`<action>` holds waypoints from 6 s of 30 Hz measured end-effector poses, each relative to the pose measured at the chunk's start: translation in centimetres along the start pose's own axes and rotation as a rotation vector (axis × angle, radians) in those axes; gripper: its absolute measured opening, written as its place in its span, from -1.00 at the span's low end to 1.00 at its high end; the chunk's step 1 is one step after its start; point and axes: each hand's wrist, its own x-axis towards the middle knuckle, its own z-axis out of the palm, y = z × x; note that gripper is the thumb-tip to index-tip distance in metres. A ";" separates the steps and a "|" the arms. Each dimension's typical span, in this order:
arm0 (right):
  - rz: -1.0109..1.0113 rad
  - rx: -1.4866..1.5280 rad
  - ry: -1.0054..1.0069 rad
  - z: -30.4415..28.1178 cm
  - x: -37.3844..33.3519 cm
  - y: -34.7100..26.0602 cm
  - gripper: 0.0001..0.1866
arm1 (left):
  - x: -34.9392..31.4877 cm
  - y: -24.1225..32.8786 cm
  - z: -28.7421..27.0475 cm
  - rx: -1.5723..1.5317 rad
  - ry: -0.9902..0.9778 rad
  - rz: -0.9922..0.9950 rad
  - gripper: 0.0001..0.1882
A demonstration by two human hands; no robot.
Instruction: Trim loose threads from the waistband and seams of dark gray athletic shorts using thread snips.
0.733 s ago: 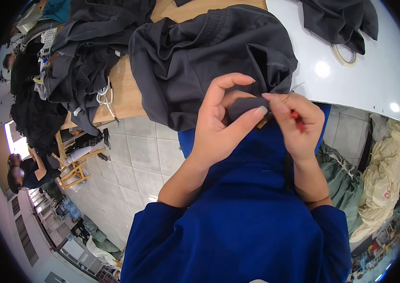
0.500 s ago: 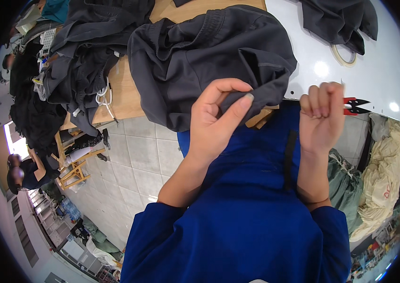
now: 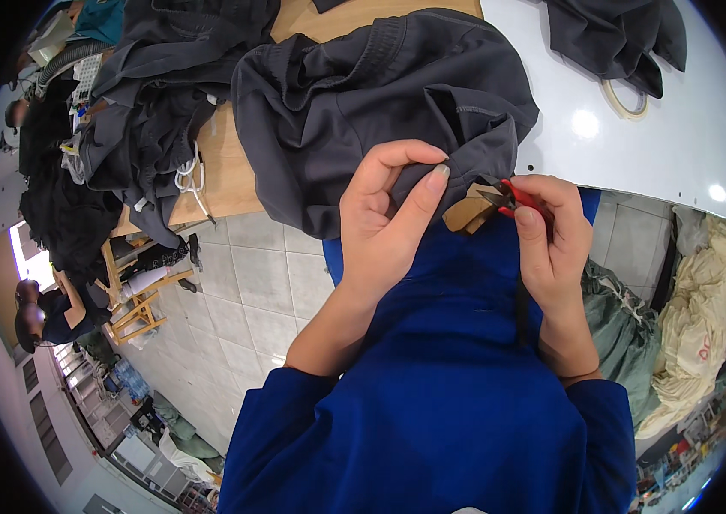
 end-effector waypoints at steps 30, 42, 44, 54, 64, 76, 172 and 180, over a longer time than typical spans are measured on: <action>0.226 0.196 -0.145 0.1 1.0 1.9 -0.85 | -2.1 -0.3 0.8 0.315 -0.155 0.051 -0.86; 0.088 -0.190 0.458 -4.5 3.9 5.2 -0.70 | 3.2 2.2 -5.1 0.429 0.193 0.168 -0.85; 0.403 -0.065 0.311 -3.6 5.0 5.5 -0.71 | 5.3 2.5 -6.0 0.396 0.240 0.147 -0.89; 0.220 0.363 -0.120 -6.3 12.7 1.4 -0.62 | 17.8 2.5 -7.1 0.339 -0.173 -0.047 -0.85; -0.271 0.612 -0.716 -9.3 12.3 -2.3 -0.52 | 14.9 16.6 -10.9 -0.087 -0.262 0.589 -0.82; 0.343 0.495 -0.228 -10.9 4.7 9.8 -0.62 | 2.0 1.7 -23.0 0.618 0.559 0.205 -0.76; -0.180 -0.493 0.172 0.7 3.4 9.5 -0.97 | 6.2 -1.9 -22.3 1.001 0.163 0.314 -0.34; -0.186 -0.493 0.145 1.0 4.0 8.9 -0.94 | 11.3 2.9 -14.8 0.654 0.138 0.209 -0.32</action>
